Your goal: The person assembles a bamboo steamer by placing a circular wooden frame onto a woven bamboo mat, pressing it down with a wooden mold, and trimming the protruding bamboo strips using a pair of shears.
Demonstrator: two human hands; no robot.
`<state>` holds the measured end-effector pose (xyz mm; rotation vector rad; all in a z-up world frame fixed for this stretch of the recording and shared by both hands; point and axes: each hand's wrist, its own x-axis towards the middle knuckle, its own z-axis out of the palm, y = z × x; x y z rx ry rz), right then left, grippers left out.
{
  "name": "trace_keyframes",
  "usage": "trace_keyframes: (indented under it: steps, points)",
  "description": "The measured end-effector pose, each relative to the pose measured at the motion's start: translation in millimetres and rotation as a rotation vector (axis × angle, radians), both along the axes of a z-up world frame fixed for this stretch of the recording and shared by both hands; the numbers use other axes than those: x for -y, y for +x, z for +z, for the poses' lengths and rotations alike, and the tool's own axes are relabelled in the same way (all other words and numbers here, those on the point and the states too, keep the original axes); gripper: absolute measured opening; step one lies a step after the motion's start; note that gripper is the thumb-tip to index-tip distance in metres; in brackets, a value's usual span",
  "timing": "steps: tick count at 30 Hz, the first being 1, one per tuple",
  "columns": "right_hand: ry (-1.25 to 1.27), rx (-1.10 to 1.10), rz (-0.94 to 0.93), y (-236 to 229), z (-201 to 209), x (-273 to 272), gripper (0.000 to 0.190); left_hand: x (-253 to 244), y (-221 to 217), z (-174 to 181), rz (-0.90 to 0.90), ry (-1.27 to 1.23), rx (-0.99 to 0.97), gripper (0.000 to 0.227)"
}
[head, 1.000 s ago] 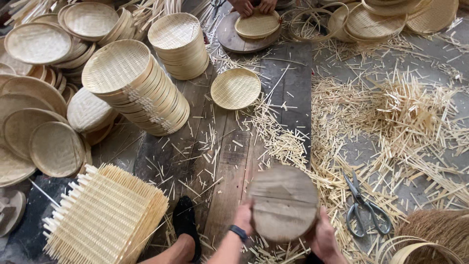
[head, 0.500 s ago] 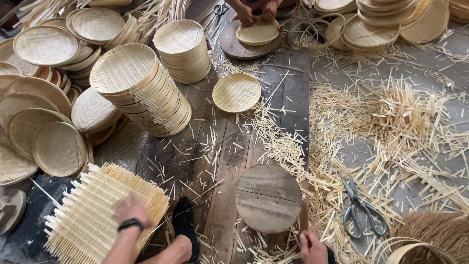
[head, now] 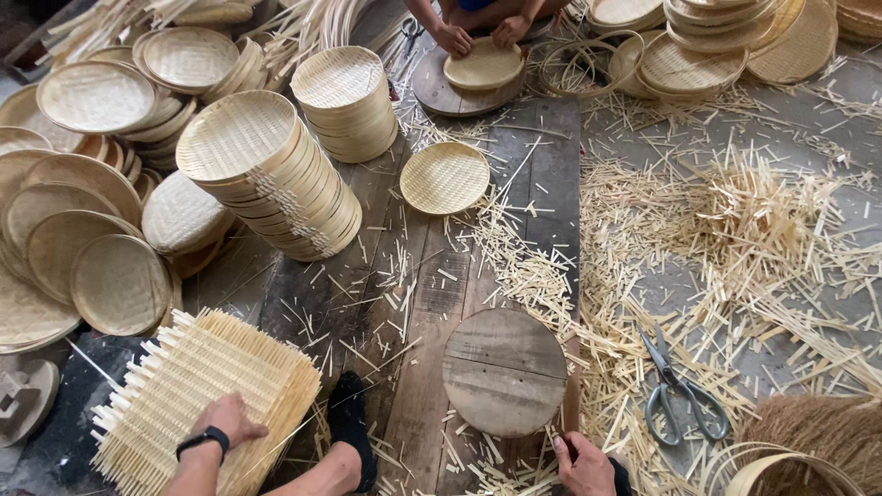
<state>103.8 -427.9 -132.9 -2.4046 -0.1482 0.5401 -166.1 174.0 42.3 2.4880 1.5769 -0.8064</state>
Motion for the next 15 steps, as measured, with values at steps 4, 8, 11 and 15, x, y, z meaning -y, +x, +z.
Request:
trace_keyframes:
  steps: [4,8,11,15]
  points:
    - [0.016,-0.019,-0.036,-2.6,0.3,-0.7,0.027,6.3,-5.0,-3.6,-0.011,-0.025,-0.01,0.071]
    - [0.006,-0.049,-0.025,-1.1,7.4,-1.1,0.026,-17.6,-16.7,-6.6,-0.093,-0.027,0.109,0.082]
    - [0.014,-0.046,-0.011,0.1,12.9,-2.2,0.027,-26.9,-12.2,3.6,-0.144,-0.042,0.076,0.061]
    - [0.028,-0.011,-0.038,-3.7,13.7,-2.2,0.028,-25.2,1.3,42.6,-0.306,0.207,0.075,0.026]
